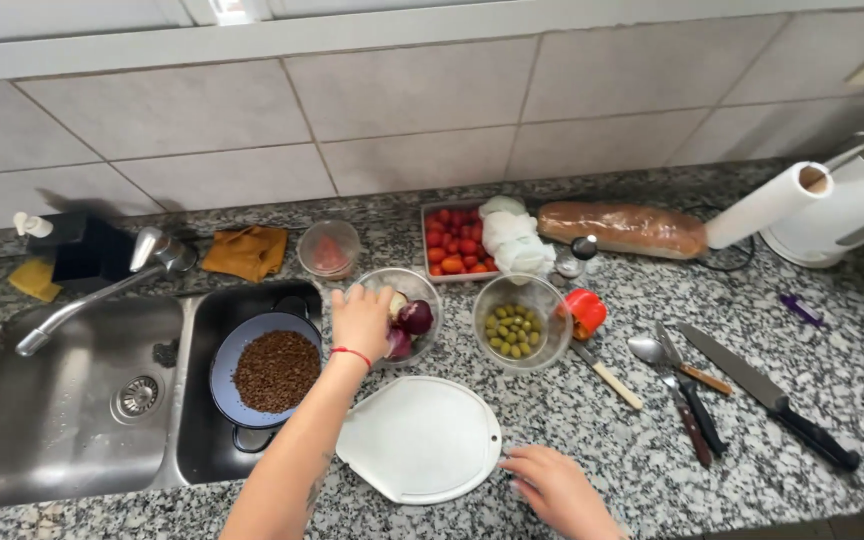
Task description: The person peels the outer layers off several red and white onions using a knife over a kitchen sink. The onion skins are discarded into the sink, and the peeled onions are placed on a cutting board.
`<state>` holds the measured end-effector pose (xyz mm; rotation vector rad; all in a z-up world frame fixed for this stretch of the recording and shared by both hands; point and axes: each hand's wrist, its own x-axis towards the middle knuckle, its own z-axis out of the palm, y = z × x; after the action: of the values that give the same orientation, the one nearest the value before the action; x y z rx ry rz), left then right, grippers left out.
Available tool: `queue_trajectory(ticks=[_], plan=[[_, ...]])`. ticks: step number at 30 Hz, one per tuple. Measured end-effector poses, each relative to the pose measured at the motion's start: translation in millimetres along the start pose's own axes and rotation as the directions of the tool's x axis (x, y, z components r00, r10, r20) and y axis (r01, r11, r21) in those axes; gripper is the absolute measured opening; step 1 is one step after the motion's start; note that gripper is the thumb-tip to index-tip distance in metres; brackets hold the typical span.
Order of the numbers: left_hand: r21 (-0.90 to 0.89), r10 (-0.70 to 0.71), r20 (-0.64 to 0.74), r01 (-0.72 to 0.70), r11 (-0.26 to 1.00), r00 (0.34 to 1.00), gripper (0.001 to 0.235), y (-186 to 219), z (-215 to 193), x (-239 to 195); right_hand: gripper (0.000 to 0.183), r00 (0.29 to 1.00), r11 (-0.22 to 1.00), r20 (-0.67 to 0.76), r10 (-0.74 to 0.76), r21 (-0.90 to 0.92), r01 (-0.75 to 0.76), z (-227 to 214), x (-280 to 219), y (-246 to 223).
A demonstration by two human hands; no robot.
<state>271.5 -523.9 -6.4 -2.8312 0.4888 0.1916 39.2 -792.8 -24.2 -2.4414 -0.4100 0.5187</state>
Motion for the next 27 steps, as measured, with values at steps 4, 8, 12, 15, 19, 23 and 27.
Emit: queue_trajectory(ticks=[4,8,12,15,19,23,27], plan=[[-0.092,-0.050,-0.135,0.038,0.995,0.990,0.056,0,-47,-35,0.039,0.980,0.987,0.163,-0.118,-0.086,0.133,1,14,-23],[-0.589,-0.073,-0.256,-0.096,0.803,0.964,0.053,8,-57,-90,0.036,0.995,0.993,0.023,-0.099,-0.067,0.101,-24,12,-23],[-0.984,-0.142,0.056,0.078,0.159,0.988,0.043,34,-20,-143,0.025,0.827,0.880,-0.337,0.449,0.006,-0.475,-51,8,33],[-0.957,-0.227,0.191,0.129,-0.260,0.955,0.052,64,56,-158,0.032,0.690,0.825,-0.540,0.482,0.016,-0.564,-41,10,112],[-0.484,-0.158,0.413,0.069,-0.872,0.897,0.068,85,51,-180,0.040,0.757,0.856,-0.613,0.227,-0.246,-0.455,-34,14,156],[-0.150,0.060,0.237,0.098,-0.984,0.970,0.061,80,29,-192,0.039,0.806,0.814,-0.512,0.297,-0.306,-0.494,-35,16,151],[-0.009,0.139,0.123,0.141,-0.990,0.983,0.059,75,12,-199,0.036,0.717,0.757,-0.341,0.608,-0.023,-0.653,-37,-11,136]])
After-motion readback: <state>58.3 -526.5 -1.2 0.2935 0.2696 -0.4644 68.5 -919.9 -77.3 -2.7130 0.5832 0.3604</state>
